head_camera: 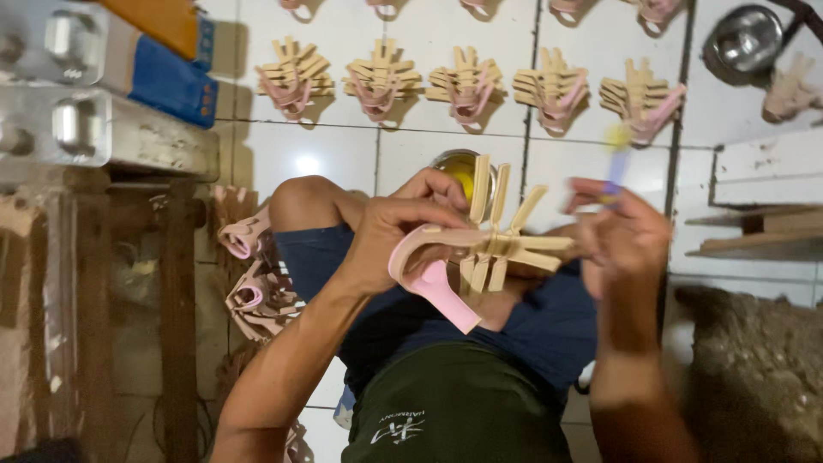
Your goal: The person sits on the floor and repeatedly applies a yellow liquid to small wooden assemblies using a toothbrush. They pick up each assembly, brush the liquid onto the joints, and place the finished pieces on the tiled floor in front of them.
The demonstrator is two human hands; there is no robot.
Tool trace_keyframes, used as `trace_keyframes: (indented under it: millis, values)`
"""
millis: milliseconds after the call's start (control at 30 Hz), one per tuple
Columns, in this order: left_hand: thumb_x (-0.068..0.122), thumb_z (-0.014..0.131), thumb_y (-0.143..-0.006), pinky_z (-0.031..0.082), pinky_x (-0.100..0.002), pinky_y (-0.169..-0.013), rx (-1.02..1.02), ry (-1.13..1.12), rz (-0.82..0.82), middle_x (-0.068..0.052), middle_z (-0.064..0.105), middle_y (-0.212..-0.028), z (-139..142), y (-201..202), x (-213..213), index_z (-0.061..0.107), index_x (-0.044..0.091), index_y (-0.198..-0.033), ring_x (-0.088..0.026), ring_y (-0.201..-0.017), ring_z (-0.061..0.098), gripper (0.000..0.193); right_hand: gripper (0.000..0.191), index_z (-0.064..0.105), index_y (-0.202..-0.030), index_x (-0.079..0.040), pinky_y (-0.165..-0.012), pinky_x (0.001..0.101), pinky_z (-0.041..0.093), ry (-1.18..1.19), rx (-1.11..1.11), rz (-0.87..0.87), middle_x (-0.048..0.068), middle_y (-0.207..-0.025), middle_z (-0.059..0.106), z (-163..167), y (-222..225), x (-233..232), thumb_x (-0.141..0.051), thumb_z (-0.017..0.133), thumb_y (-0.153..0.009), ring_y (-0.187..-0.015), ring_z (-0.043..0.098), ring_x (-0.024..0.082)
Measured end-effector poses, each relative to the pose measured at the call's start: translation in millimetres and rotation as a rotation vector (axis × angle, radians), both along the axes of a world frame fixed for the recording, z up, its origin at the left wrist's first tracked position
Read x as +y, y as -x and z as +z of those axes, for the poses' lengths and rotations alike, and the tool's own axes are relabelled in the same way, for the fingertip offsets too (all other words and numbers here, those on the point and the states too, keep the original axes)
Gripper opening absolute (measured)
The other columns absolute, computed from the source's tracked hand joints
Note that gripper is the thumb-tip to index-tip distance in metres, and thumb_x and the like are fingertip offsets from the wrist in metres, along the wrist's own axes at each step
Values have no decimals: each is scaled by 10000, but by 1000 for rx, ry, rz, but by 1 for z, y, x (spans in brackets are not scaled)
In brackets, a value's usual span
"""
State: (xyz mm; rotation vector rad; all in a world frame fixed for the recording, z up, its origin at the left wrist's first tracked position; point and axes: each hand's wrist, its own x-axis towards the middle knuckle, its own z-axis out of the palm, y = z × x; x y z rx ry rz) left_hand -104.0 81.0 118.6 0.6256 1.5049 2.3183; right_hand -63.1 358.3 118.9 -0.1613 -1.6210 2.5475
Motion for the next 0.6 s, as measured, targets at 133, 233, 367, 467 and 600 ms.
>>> trace_keyframes:
  millis: [133,233,367,467,600]
  values:
    - [-1,852,-848,519,-284,-987,-6,63,-53,-63,614,-1231,-5,-6,11,781,56,-1132,-158,-1110,610,297,244,677,-1122,129,-753,282,610,-108,-144,188,158,-972,726,-13,-2,-3,60,694,-889,-791,726,149]
    - [-11,833,-864,516,-293,-1037,67,114,-53,-67,568,-1306,-1,-8,12,757,60,-1169,-169,-1173,601,321,170,718,-1045,119,-730,266,580,-194,-150,203,138,-922,731,-16,-4,-4,65,758,-888,-774,695,135]
    - [-61,774,-792,529,-300,-1034,9,165,-282,-95,642,-1330,4,-5,13,734,49,-1223,-196,-1206,655,446,104,727,-993,96,-698,259,568,-271,-143,208,121,-893,738,-10,-4,-8,62,754,-898,-751,686,130]
    - [-40,812,-834,567,-284,-881,-4,348,-250,-106,720,-1163,8,-2,13,766,65,-1238,-194,-1030,717,420,208,704,-1105,44,-741,235,577,-246,-170,157,89,-965,726,4,-2,-12,48,698,-897,-825,700,114]
    - [-22,806,-780,594,-275,-956,125,285,-326,-84,718,-1272,21,6,0,747,84,-1246,-185,-1132,726,482,262,674,-1203,3,-670,223,612,-582,47,179,50,-956,701,36,-5,-2,-18,560,-968,-727,721,100]
